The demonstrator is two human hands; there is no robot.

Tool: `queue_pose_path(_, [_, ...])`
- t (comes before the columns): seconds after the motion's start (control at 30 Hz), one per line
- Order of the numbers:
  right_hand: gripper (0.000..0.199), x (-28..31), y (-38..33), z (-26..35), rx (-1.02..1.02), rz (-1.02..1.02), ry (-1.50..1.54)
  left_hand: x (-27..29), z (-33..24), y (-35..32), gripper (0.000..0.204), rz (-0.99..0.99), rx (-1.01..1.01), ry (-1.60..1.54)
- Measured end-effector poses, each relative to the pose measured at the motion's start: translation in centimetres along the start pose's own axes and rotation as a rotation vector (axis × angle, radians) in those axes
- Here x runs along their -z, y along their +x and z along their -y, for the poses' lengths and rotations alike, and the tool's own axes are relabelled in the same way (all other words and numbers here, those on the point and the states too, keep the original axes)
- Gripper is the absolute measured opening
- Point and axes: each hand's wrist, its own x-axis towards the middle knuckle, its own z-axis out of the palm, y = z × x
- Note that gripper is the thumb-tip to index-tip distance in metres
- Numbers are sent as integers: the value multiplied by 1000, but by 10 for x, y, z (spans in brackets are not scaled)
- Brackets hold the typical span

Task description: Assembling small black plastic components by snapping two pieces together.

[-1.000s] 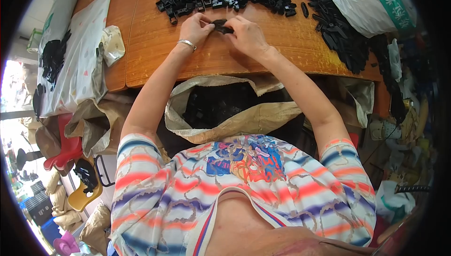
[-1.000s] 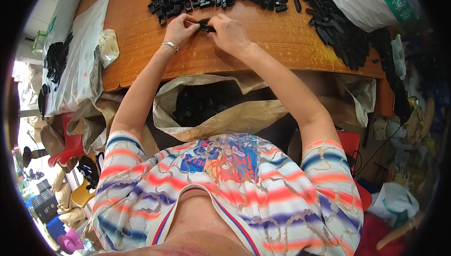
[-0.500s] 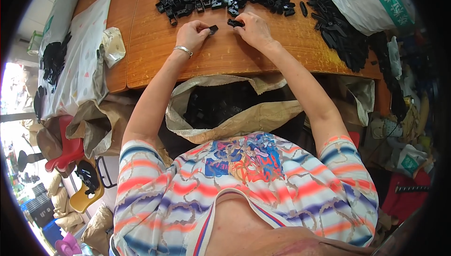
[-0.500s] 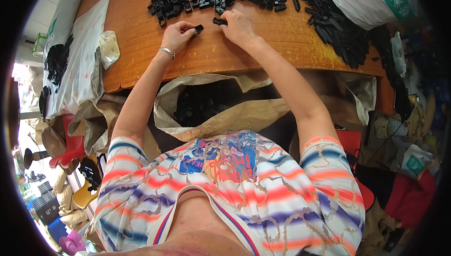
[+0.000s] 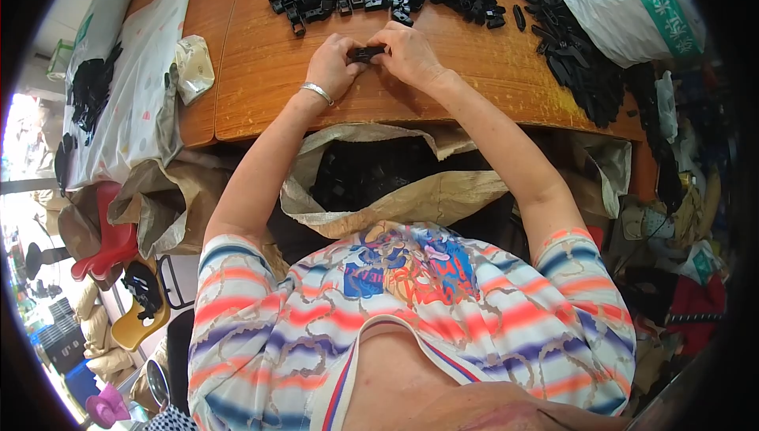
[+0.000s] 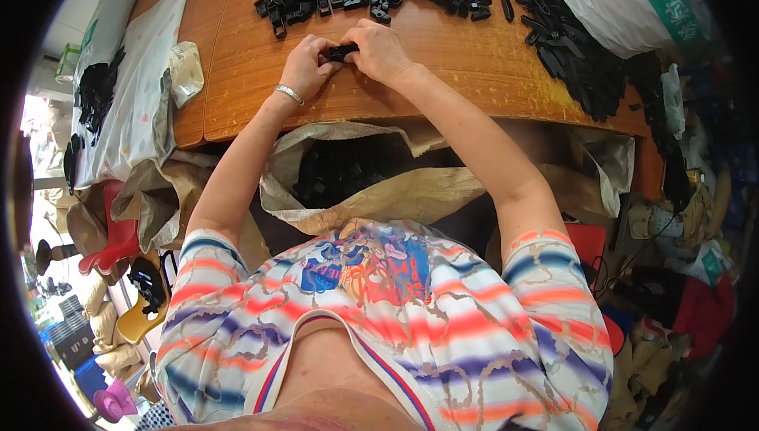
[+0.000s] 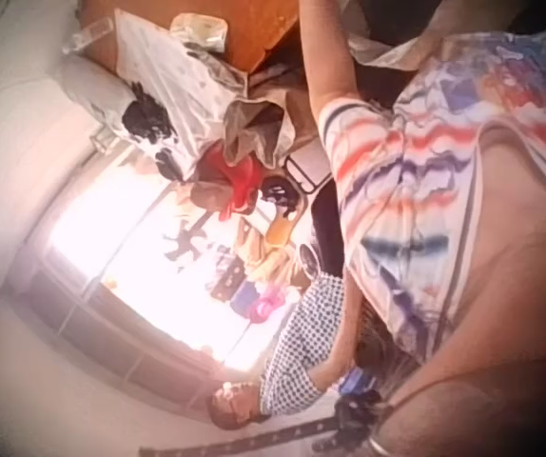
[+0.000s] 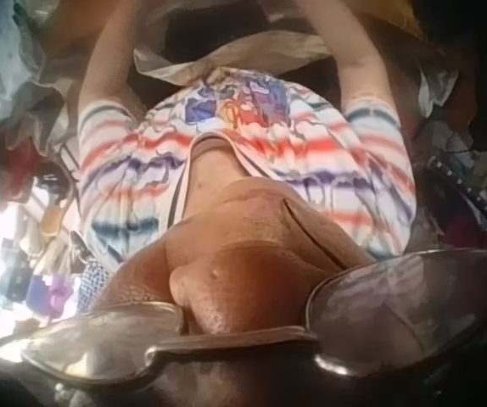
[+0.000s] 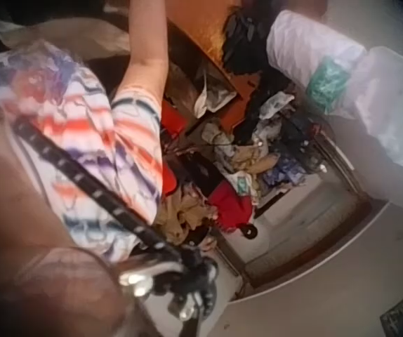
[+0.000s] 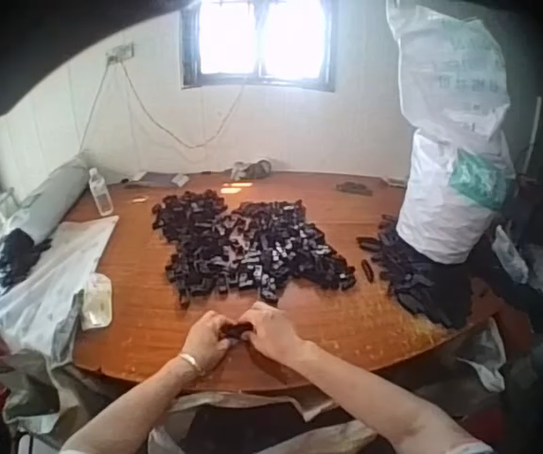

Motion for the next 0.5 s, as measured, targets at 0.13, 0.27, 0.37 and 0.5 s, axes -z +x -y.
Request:
queue_pose_path(0.13, [23,4,5,0,-3,55,-82,2,-3,1,27,31,25,-48])
queue_pose_path(0.27, [24,5,5,3,15,120,-189,10,4,4,24,139,196,-393])
queue_pose_path(0.37, [26,-4,0,7,64,87,-192,11,11,8,26,86,189,-158])
queue_pose_path(0.5, [26,-5,-15,-8,80,-31,-154,-2,-5,16,22,47,35,13])
